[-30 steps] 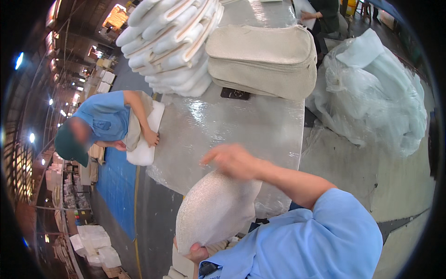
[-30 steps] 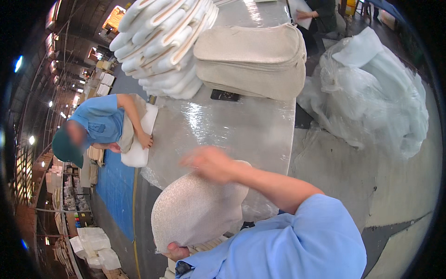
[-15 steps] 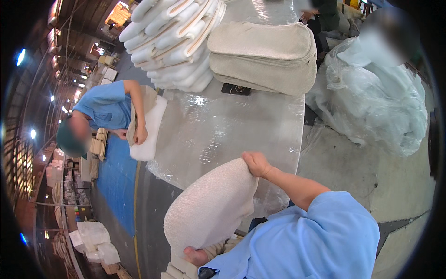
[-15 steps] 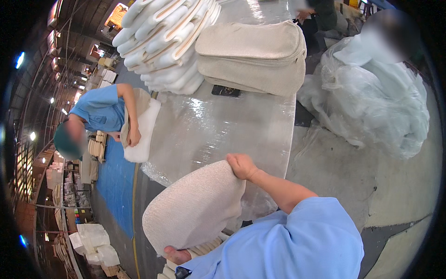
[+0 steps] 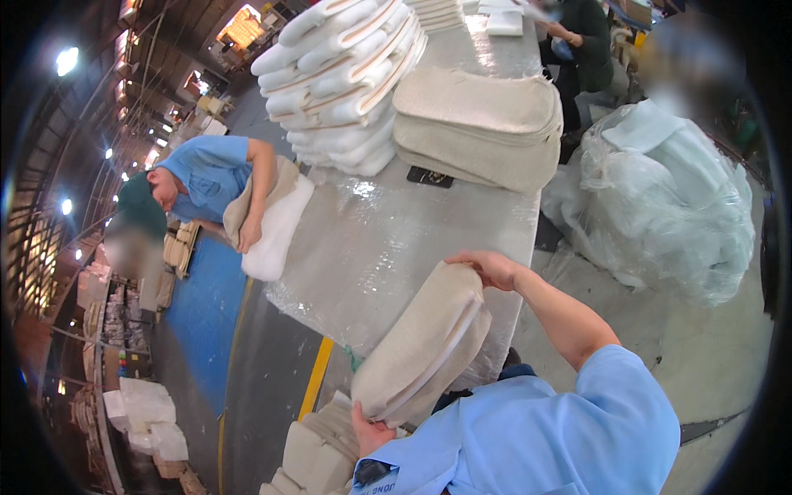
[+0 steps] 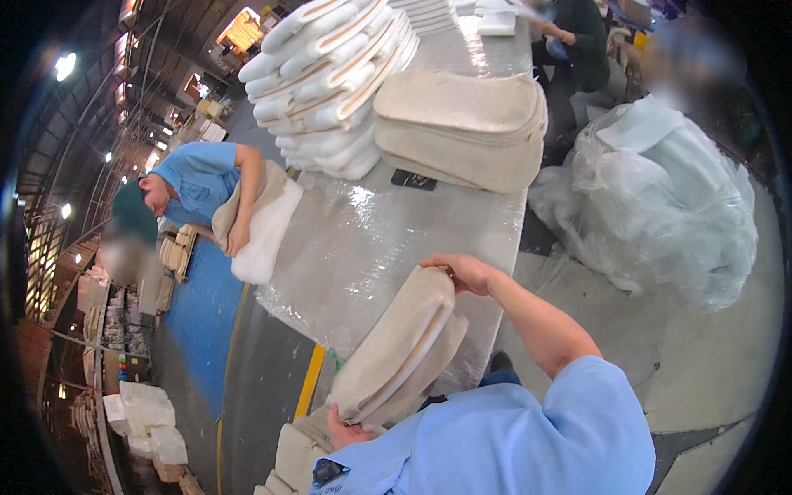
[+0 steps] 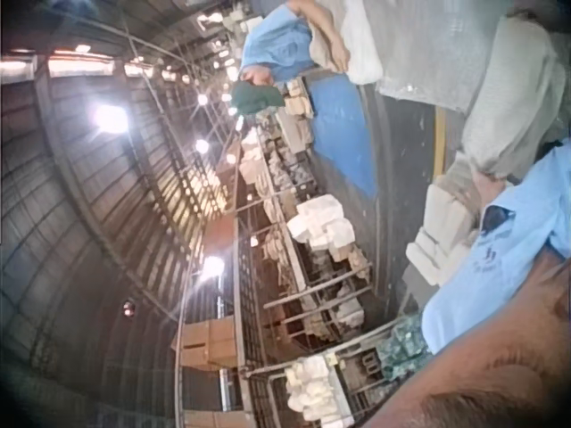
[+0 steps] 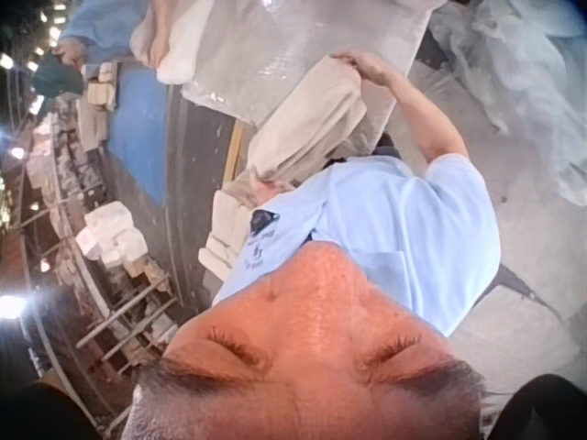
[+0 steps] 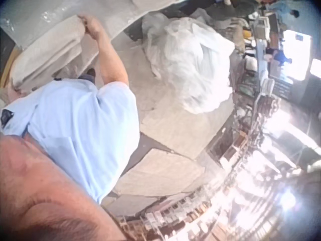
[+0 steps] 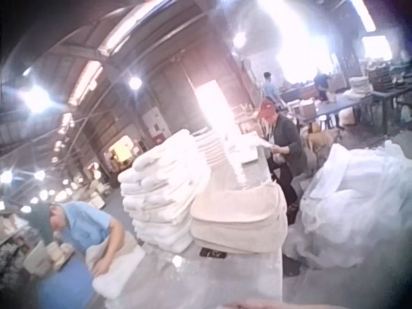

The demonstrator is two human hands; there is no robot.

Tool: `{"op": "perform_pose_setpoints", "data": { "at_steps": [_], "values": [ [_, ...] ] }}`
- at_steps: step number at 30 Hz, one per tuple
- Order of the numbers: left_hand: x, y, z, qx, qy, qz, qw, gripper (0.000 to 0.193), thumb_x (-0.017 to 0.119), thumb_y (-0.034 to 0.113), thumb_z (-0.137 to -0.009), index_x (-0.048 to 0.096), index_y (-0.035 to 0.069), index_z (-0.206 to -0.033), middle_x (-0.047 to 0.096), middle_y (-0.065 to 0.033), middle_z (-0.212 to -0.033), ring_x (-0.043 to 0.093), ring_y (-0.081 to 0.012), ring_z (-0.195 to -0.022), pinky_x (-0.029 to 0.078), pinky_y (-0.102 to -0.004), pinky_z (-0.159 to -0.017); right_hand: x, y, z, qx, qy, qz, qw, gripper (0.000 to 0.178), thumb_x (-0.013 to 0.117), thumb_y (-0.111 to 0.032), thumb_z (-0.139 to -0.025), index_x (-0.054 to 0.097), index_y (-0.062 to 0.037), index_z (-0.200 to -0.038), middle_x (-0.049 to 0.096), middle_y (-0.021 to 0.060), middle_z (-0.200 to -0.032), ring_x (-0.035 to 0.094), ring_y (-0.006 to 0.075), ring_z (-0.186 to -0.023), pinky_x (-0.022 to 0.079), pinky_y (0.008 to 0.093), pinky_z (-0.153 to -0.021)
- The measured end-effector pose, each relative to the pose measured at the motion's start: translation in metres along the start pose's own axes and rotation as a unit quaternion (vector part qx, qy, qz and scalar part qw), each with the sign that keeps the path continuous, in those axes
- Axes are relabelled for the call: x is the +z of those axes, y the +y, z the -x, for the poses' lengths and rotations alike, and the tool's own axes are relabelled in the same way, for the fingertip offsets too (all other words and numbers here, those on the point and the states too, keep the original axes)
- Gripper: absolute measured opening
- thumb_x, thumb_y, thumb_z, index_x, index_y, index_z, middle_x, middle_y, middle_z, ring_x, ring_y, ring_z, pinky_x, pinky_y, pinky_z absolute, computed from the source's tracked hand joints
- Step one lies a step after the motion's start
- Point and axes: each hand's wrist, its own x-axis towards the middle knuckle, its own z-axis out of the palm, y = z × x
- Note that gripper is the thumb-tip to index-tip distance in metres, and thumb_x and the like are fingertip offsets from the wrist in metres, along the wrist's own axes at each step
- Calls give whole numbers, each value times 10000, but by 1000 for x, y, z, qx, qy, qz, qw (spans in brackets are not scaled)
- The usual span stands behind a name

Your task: The person inserts white foam pads into beige fabric covers, folds the edges, and stacks the finished cushions on a table. Other workers are visible nearby performing similar tasks.

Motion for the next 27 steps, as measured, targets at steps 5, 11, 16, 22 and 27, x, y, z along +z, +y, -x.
{"op": "perform_pose_setpoints", "data": {
  "at_steps": [5,11,16,22,27],
  "values": [
    [25,-5,-1,-179,-74,-12,981,649,520,612,-1035,599,70,-1382,754,-170,-1193,743,-290,-992,625,-422,-777,4,-37,42,-118,80,-50,988,584,371,-511,-1145,563,-140,-1553,623,88,-1458,605,215,-1296,460,392,-1120],
    [12,20,-39,-413,-227,-104,876,767,383,698,-1053,698,-1,-1066,768,-179,-845,722,-292,-690,601,-404,-685,-6,-33,-12,-140,300,1,944,791,341,-654,-1105,640,-10,-1453,654,206,-1420,570,319,-1376,413,423,-1168],
    [21,36,-84,-355,-328,-443,755,906,276,757,-1054,739,-21,-1058,781,-189,-893,746,-333,-791,587,-456,-789,-26,-42,-52,-79,421,155,890,1024,312,-778,-1042,581,127,-1439,543,356,-1517,459,452,-1496,336,466,-1228],
    [78,19,-98,6,-375,-336,864,738,373,573,-1123,506,-15,-1548,621,-182,-1473,584,-282,-1362,431,-411,-1169,-31,-44,-55,-62,415,103,902,926,386,-713,-1071,543,91,-1503,516,282,-1580,459,377,-1496,337,462,-1220],
    [124,-21,-98,83,-476,-314,817,725,609,320,-1068,337,-30,-1643,477,-211,-1604,451,-283,-1481,336,-389,-1240,34,-41,-48,-155,339,62,926,661,485,-564,-1105,606,-48,-1501,674,185,-1317,608,252,-1270,462,384,-1089]
  ]
}}
